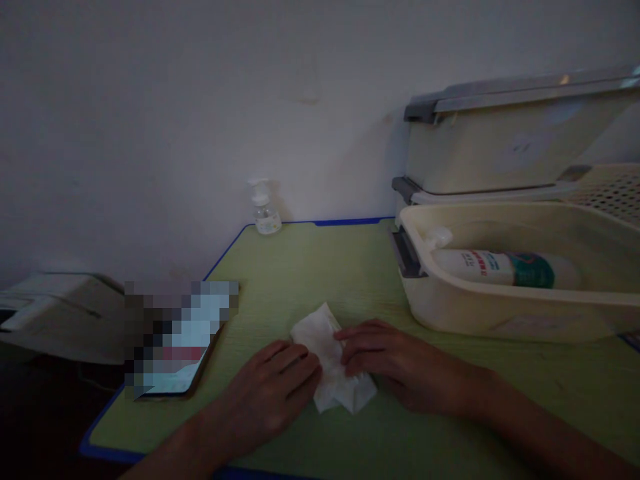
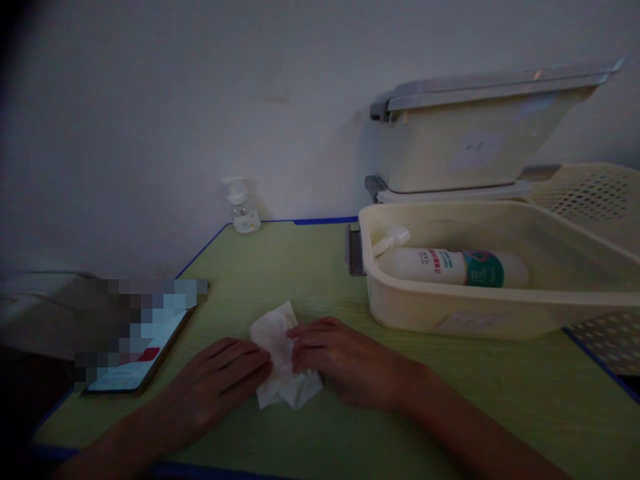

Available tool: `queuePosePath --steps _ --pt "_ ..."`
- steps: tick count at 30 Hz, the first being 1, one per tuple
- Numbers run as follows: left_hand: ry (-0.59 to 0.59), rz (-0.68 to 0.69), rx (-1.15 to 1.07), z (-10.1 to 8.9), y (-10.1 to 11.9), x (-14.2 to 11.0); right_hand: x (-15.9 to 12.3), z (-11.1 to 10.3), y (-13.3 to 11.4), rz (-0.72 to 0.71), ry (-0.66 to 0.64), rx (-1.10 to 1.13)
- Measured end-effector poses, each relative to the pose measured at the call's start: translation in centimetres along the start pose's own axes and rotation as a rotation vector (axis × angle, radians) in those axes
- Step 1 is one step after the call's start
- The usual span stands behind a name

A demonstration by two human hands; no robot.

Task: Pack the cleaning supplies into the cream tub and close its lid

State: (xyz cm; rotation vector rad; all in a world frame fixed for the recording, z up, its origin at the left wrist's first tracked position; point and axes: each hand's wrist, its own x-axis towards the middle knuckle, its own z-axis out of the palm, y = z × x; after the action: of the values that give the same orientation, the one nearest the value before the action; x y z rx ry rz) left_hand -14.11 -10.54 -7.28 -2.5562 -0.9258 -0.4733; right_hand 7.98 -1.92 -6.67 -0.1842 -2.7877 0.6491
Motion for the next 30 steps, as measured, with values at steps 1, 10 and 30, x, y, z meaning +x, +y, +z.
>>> queuePosePath --steps 1,10,30 --pt "0.006 -0.03 0.006 0.1 0.2 -0.1 0.1 0.1 -0.1 -0.005 -0.004 -0.013" --pt "-0.142 -0.236 0.104 0.6 2.9 0.6 0.4 0.4 0.0 0.04 0.063 -0.076" --pt "-0.046 -0.993 -0.804 1.1 0.0 1.0 1.7 0.8 0.5 0.25 0.185 0.048"
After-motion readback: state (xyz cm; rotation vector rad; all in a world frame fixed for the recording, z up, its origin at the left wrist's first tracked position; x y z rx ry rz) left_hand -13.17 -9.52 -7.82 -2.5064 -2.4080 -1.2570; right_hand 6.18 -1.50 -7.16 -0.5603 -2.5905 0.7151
